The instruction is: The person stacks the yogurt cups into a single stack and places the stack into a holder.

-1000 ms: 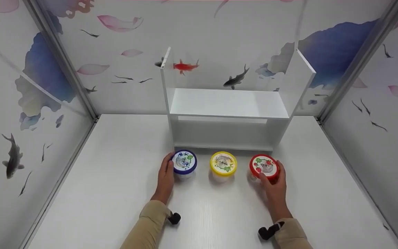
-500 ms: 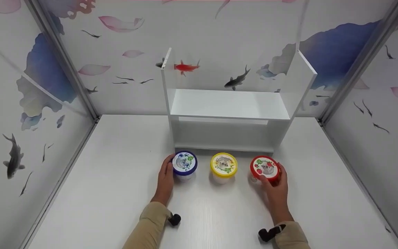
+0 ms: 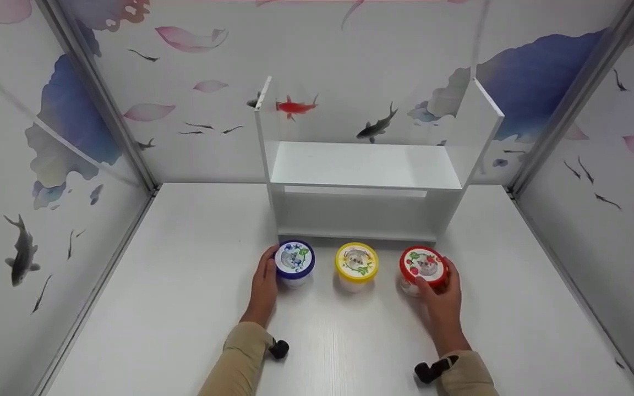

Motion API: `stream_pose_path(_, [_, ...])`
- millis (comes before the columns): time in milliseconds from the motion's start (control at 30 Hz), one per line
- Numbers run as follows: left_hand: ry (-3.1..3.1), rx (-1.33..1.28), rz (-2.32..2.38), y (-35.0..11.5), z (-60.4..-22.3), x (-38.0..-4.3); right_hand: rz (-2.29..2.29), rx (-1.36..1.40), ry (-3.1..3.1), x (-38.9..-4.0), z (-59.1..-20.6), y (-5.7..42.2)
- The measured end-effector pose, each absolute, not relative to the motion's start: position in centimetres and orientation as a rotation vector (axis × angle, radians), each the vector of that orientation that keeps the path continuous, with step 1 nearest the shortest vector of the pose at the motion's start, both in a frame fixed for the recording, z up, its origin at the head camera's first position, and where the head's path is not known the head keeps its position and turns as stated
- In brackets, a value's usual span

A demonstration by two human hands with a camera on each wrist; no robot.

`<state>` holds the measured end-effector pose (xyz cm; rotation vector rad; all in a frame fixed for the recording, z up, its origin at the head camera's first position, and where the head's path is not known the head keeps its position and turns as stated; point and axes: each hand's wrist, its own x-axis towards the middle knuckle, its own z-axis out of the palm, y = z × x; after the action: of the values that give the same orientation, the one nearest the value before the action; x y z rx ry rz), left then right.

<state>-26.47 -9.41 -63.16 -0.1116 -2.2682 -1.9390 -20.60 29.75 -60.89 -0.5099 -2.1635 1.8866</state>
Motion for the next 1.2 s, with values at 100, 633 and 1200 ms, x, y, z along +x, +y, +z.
stream_pose_path(100, [-2.273,-0.103,-1.944,-9.5,-63.2,-26.5,1.889,-0.511,-2.165,-20.7,-60.7,29.7])
stream_pose_path(633, [-2.255,-0.094,-1.976,-9.3,-62.9,-26.4,1.834,-0.406,-2.191,-22.0,-58.6,29.4])
stream_pose_path(1200, [-2.252,-0.059,-1.996,-9.3,-63.1,-26.3,1.787,-0.358,-2.175,-22.9,-56.0,28.5])
